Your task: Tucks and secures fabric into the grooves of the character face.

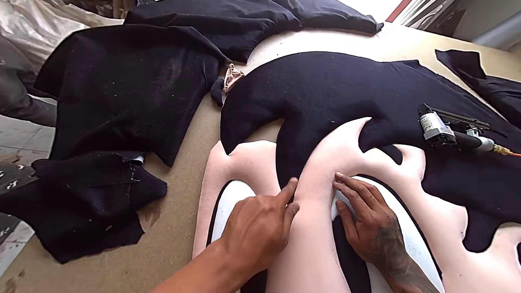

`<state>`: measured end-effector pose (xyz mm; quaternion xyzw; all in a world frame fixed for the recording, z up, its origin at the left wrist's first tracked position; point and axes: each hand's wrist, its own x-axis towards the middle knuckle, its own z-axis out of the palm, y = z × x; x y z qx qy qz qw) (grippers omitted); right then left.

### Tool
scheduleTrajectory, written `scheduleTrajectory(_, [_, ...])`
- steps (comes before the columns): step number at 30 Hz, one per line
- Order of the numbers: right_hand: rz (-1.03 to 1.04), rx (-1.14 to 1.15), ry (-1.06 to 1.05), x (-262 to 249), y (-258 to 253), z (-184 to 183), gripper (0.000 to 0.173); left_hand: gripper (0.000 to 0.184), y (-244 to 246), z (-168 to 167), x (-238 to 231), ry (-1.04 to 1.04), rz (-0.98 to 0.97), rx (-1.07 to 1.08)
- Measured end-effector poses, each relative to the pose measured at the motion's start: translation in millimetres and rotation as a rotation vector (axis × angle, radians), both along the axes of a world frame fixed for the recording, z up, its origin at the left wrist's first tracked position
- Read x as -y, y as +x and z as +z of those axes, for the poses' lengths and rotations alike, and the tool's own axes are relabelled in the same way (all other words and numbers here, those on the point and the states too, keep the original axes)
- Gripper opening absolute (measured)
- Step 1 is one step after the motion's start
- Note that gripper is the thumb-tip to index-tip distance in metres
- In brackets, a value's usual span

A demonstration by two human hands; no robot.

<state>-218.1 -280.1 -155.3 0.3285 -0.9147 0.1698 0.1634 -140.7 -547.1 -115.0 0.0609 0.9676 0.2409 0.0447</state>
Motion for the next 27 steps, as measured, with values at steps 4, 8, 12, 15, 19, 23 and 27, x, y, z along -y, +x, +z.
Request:
scheduleTrajectory(4, [0.006,-0.013,-0.020,0.6,-0.6,-0.5,0.037,0.081,19.4,-29.2,-6.7,-0.060,-0.300,-0.238])
scheduleTrajectory(8, [0.010,-0.027,-0.027,-1.0,-1.8,-1.8,0.038,0.091,-10.6,-31.0,23.7,-0.205,-0.222,-0.144])
scheduleTrajectory(12, [0.013,-0.024,-0.038,-0.9,-3.2,-2.0,0.037,0.089,-50.6,-36.6,58.3,-0.328,0.043,-0.256])
scheduleTrajectory(15, [-0.018,-0.009,-0.058,-1.1,-1.9,-2.1,0.034,0.098,-53.6,-36.3,31.3,-0.356,0.110,-0.286])
scheduleTrajectory(19, [-0.056,0.009,0.041,-7.8,-20.0,7.0,0.041,0.102,-19.1,-34.3,-36.9,-0.250,-0.031,-0.226])
scheduleTrajectory(23, [-0.155,0.208,0.229,-17.7,-87.1,13.3,0.098,0.104,2.0,-40.4,-49.4,-0.200,0.010,-0.281])
scheduleTrajectory(27, [-0.357,0.293,0.299,-13.7,-159.3,10.1,0.118,0.098,0.6,-41.3,-47.5,-0.198,0.011,-0.262])
